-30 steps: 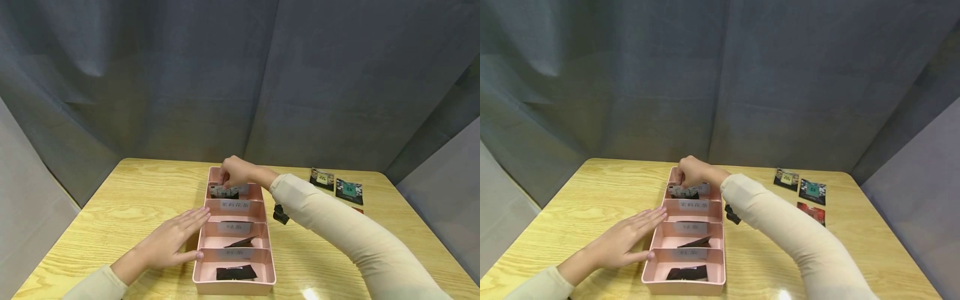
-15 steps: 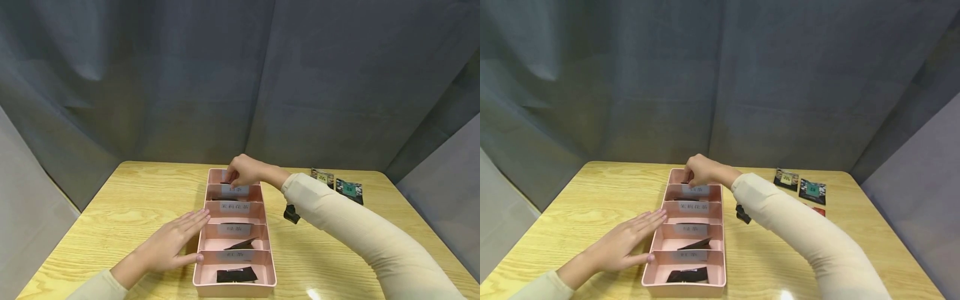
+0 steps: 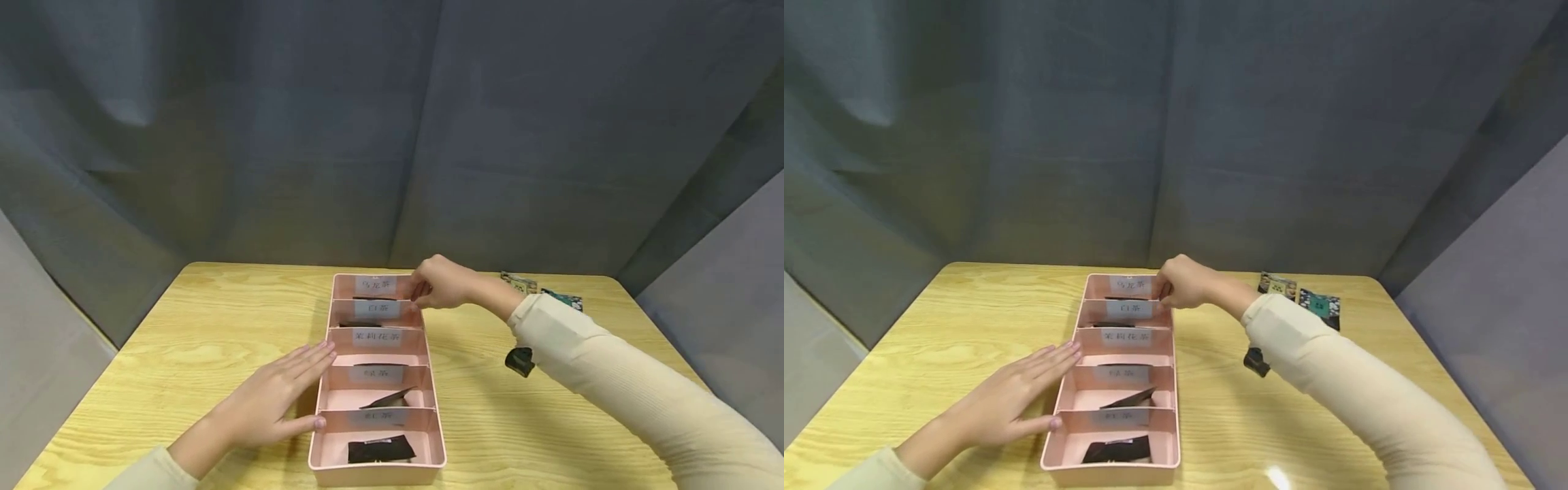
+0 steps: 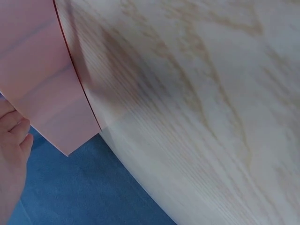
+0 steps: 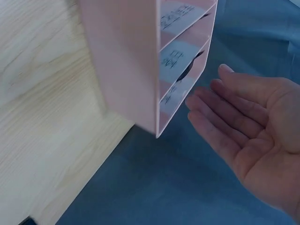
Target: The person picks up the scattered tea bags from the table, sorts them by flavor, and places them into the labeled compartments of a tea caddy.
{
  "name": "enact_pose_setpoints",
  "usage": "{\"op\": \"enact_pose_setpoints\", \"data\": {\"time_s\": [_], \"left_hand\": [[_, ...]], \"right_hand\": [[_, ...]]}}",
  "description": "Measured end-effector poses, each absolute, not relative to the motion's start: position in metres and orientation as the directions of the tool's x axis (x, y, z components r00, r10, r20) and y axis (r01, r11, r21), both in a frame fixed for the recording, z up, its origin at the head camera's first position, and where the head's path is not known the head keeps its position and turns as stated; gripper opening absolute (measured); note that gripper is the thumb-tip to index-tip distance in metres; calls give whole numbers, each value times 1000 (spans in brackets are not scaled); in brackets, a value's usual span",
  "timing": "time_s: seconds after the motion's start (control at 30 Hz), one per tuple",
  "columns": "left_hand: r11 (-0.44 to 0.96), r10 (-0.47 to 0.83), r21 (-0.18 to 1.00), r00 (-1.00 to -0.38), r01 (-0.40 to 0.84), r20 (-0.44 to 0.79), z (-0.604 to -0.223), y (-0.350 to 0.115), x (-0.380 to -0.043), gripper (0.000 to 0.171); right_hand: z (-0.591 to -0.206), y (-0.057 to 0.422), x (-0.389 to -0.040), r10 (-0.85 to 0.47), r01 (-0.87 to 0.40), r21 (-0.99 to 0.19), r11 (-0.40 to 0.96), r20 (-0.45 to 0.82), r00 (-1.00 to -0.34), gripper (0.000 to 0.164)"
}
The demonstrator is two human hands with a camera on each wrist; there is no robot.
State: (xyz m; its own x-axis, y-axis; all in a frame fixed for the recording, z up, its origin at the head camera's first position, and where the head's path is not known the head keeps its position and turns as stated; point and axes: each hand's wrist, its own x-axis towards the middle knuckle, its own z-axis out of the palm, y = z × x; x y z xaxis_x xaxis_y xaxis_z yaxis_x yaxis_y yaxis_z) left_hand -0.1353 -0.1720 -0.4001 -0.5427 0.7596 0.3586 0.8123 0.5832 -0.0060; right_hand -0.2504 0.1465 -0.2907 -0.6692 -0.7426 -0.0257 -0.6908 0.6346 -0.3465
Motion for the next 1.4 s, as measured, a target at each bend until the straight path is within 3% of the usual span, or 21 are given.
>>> {"op": "enact_pose_setpoints", "data": {"time_s": [0.53, 0.83, 1.13, 1.4], "left_hand": [[586, 756, -10, -541, 810, 369, -400, -165, -133, 88], [575, 759, -4, -532, 818, 375, -400, -163, -133, 86], [585, 756, -10, -542, 811, 367, -400, -163, -132, 86], [583, 756, -7, -539, 813, 371, -400, -162, -133, 88]], "right_hand": [[-319, 237, -221, -681, -623, -385, 681, -20, -732, 16], [-346, 288, -202, -575, -499, -406, 766, -85, -813, 19], [-369, 343, -199, -488, -458, -269, 847, -52, -871, 16], [-381, 373, -201, -427, -403, -227, 886, -66, -902, 16]]}}
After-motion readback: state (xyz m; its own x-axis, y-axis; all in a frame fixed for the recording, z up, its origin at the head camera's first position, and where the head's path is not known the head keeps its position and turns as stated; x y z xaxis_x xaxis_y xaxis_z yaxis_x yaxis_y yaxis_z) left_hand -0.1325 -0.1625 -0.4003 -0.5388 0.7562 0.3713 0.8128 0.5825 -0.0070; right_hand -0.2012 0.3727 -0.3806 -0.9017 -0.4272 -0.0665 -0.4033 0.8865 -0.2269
